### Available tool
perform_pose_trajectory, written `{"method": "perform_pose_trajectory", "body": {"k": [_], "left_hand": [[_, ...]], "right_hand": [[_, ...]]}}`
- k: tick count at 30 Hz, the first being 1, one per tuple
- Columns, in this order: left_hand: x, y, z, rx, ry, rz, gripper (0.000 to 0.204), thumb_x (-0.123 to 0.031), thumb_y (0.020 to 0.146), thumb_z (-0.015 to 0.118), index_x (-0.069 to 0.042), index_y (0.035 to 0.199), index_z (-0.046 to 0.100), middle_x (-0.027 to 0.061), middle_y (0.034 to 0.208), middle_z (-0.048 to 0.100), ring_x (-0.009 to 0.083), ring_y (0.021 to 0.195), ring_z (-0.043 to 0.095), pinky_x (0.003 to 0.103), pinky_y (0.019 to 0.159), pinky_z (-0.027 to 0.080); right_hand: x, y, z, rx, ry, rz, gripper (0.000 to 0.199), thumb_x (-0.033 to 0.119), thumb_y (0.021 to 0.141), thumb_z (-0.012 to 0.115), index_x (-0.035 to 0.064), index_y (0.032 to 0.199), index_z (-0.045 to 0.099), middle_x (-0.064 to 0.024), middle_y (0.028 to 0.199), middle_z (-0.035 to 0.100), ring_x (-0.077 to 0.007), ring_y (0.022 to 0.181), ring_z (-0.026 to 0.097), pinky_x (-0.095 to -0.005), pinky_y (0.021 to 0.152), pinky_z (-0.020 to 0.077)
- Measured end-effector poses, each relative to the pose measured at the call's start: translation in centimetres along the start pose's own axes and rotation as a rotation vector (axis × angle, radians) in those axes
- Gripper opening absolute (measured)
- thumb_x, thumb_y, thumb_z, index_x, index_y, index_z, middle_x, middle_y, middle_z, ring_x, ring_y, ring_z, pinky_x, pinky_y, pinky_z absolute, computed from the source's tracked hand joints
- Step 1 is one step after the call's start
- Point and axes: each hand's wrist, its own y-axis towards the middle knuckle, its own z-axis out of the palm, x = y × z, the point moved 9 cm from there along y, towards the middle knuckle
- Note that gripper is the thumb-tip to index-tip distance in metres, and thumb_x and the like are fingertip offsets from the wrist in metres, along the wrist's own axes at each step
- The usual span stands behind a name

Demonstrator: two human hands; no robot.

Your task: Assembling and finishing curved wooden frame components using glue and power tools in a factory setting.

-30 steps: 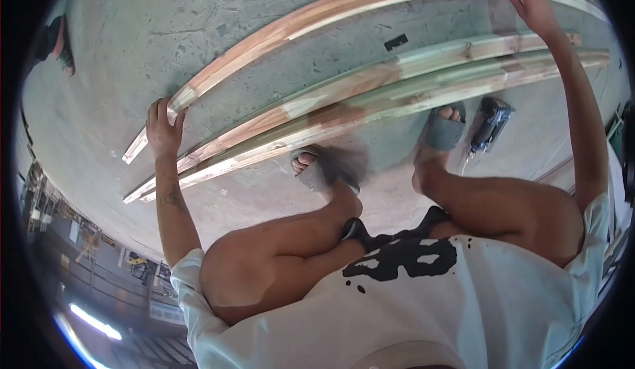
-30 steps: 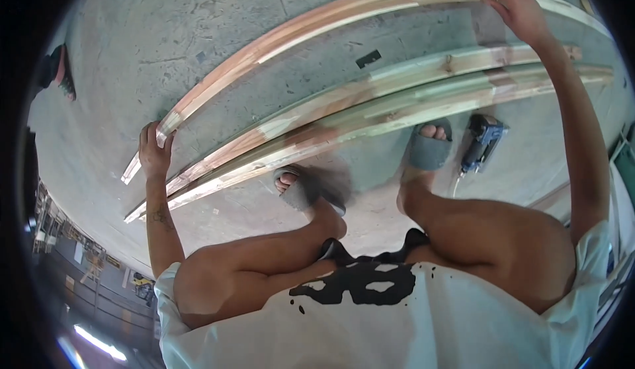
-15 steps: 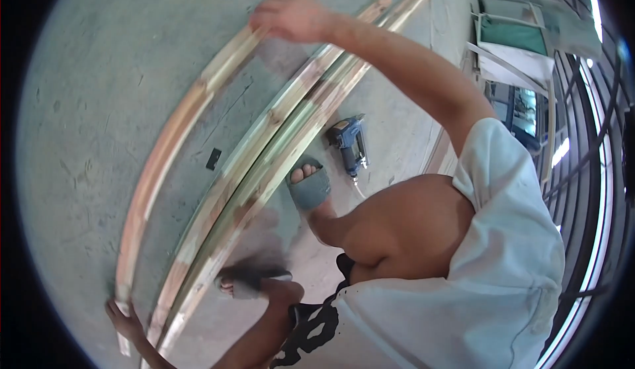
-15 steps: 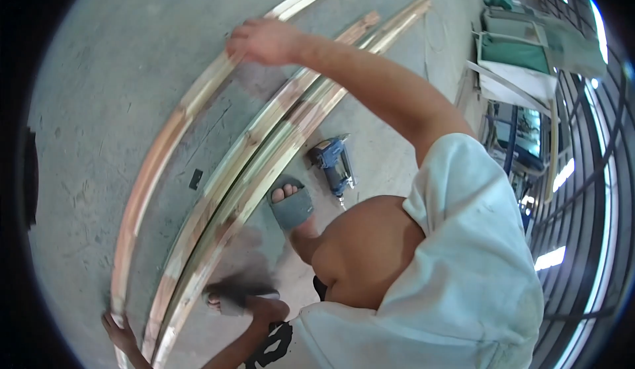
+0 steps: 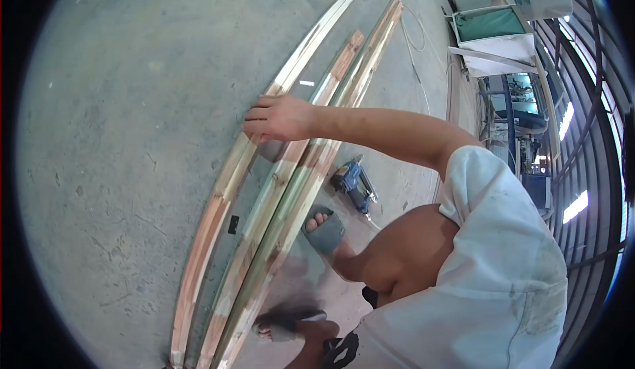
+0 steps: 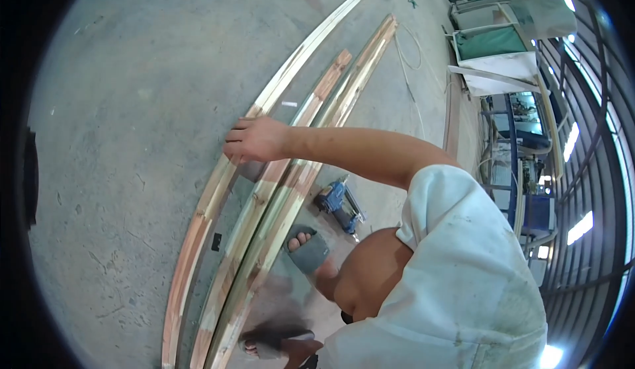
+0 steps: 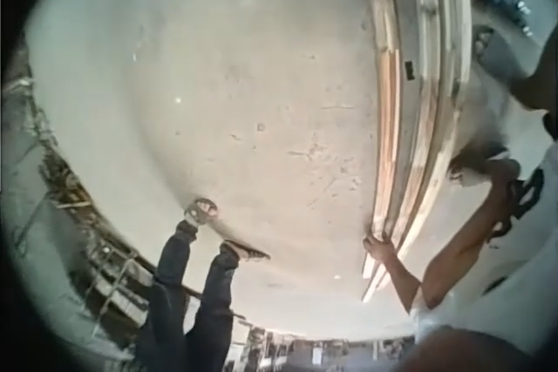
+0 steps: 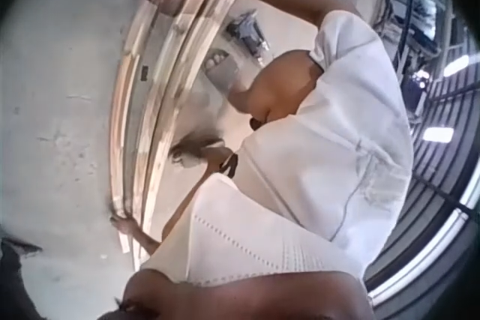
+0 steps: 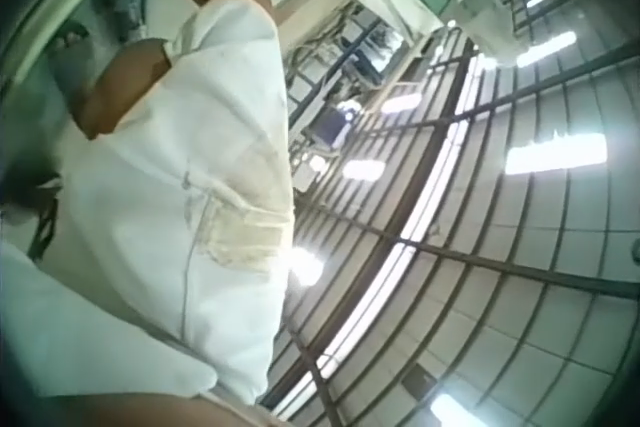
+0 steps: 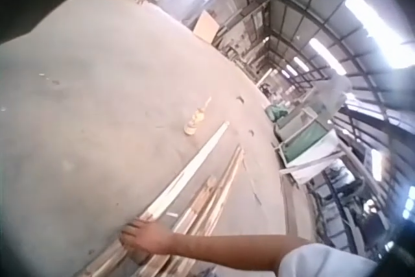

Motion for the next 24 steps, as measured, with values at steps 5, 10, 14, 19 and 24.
{"method": "perform_pose_trajectory", "body": {"k": [5,10,14,19,24], "left_hand": [[-0.5,-8.3,-3.3,0.048,0.048,-0.083,0.050,-0.025,0.085,0.079,-0.004,0.129,0.066,0.0232,0.123,0.062,0.0432,0.109,0.061,0.054,0.092,0.052],[-15.4,-2.1,-8.9,0.039,-0.230,0.169,0.062,-0.034,0.080,0.086,-0.007,0.131,0.062,0.0181,0.130,0.063,0.0399,0.117,0.060,0.049,0.098,0.052],[-8.8,-5.1,-11.5,-0.120,-0.215,-0.234,0.090,-0.047,0.072,0.090,-0.001,0.140,0.051,0.0222,0.135,0.056,0.0419,0.124,0.056,0.052,0.099,0.050],[1.1,-15.9,-13.8,0.035,0.059,-0.562,0.087,-0.035,0.071,0.092,-0.003,0.140,0.051,0.0200,0.136,0.057,0.0408,0.124,0.057,0.050,0.102,0.050],[-1.3,-13.4,-11.8,0.200,0.297,-0.298,0.052,-0.042,0.083,0.079,-0.007,0.119,0.067,0.0074,0.119,0.069,0.0265,0.118,0.062,0.048,0.102,0.043]], "right_hand": [[-6.8,-1.8,3.2,0.189,0.007,0.255,0.029,0.022,0.094,0.065,0.0094,0.119,0.065,-0.0141,0.130,0.063,-0.0369,0.125,0.057,-0.0474,0.104,0.0490],[-17.9,-12.4,-3.1,0.204,-0.170,0.416,0.065,0.040,0.084,0.083,0.0075,0.137,0.062,-0.0170,0.140,0.060,-0.0386,0.128,0.057,-0.0491,0.109,0.0456],[-18.1,-12.5,-2.5,0.266,-0.372,0.238,0.068,0.022,0.088,0.080,0.0073,0.147,0.051,-0.0182,0.149,0.053,-0.0412,0.137,0.049,-0.0508,0.113,0.0416],[-10.3,-6.5,2.0,0.252,-0.272,0.090,0.060,0.012,0.088,0.076,0.0049,0.143,0.053,-0.0179,0.143,0.056,-0.0420,0.133,0.051,-0.0507,0.110,0.0438],[-5.9,-3.3,2.7,0.364,-0.140,-0.122,0.054,0.009,0.080,0.075,0.0009,0.131,0.057,-0.0198,0.126,0.060,-0.0421,0.116,0.057,-0.0504,0.098,0.0480]]}}
